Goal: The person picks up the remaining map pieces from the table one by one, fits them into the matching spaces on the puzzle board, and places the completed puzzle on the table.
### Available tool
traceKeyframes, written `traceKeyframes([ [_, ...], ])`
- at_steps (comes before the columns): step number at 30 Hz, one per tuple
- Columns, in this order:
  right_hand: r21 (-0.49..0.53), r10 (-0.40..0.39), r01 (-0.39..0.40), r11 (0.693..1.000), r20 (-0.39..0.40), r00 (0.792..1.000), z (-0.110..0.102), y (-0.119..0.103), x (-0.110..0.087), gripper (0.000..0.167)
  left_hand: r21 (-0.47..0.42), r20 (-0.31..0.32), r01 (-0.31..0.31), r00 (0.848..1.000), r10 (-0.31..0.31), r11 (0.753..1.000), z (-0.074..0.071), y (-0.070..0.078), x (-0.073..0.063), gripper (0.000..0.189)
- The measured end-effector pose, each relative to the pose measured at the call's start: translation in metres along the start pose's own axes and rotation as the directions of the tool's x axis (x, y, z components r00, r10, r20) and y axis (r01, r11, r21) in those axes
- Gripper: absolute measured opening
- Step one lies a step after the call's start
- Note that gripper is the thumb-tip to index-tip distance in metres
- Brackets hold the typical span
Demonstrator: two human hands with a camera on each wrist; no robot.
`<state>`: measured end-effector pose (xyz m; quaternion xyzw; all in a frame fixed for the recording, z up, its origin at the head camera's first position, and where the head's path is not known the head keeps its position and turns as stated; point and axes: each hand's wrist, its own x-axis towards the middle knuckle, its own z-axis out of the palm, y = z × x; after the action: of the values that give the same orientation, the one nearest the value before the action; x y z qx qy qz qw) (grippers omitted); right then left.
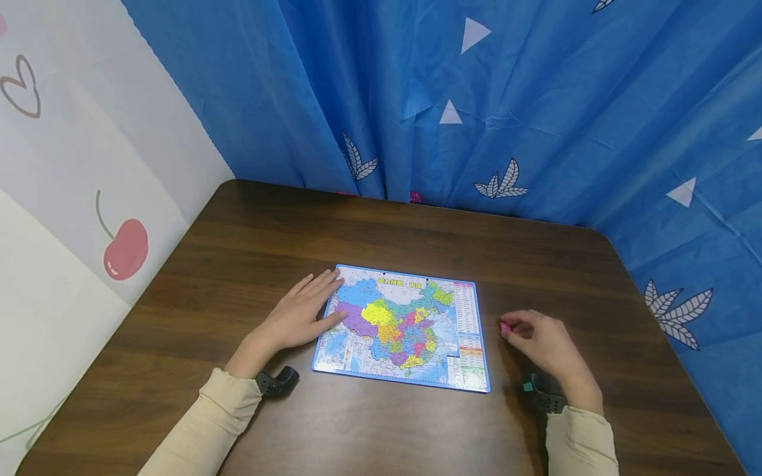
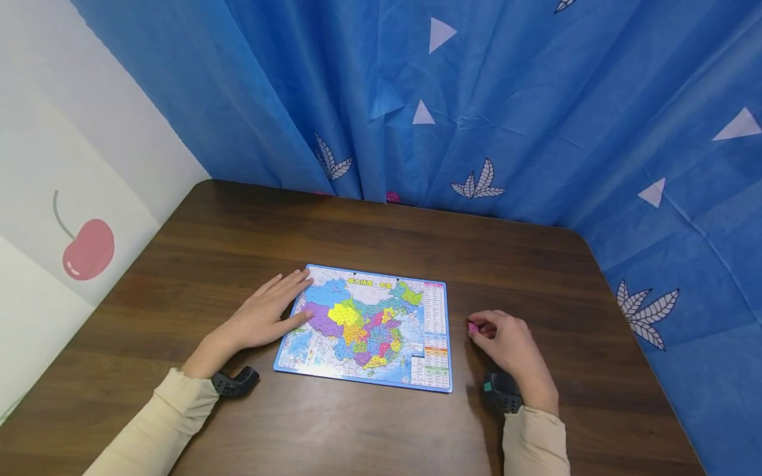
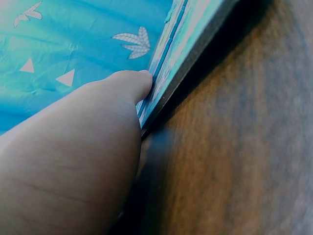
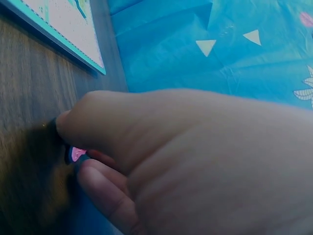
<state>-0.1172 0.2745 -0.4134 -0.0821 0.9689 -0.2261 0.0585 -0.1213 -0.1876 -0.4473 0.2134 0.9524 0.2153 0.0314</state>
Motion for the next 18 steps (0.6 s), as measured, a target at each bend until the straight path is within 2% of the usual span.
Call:
traceKeyframes([
  [18,0.016,-0.106,0.108,0.994,-0.097,0.99,0.0057,-0.0065,0.0038,0.022,-0.002,0.008,0.017,1.0,-0.017,1.0,-0.0017,0.0019,0.0001,0.078],
])
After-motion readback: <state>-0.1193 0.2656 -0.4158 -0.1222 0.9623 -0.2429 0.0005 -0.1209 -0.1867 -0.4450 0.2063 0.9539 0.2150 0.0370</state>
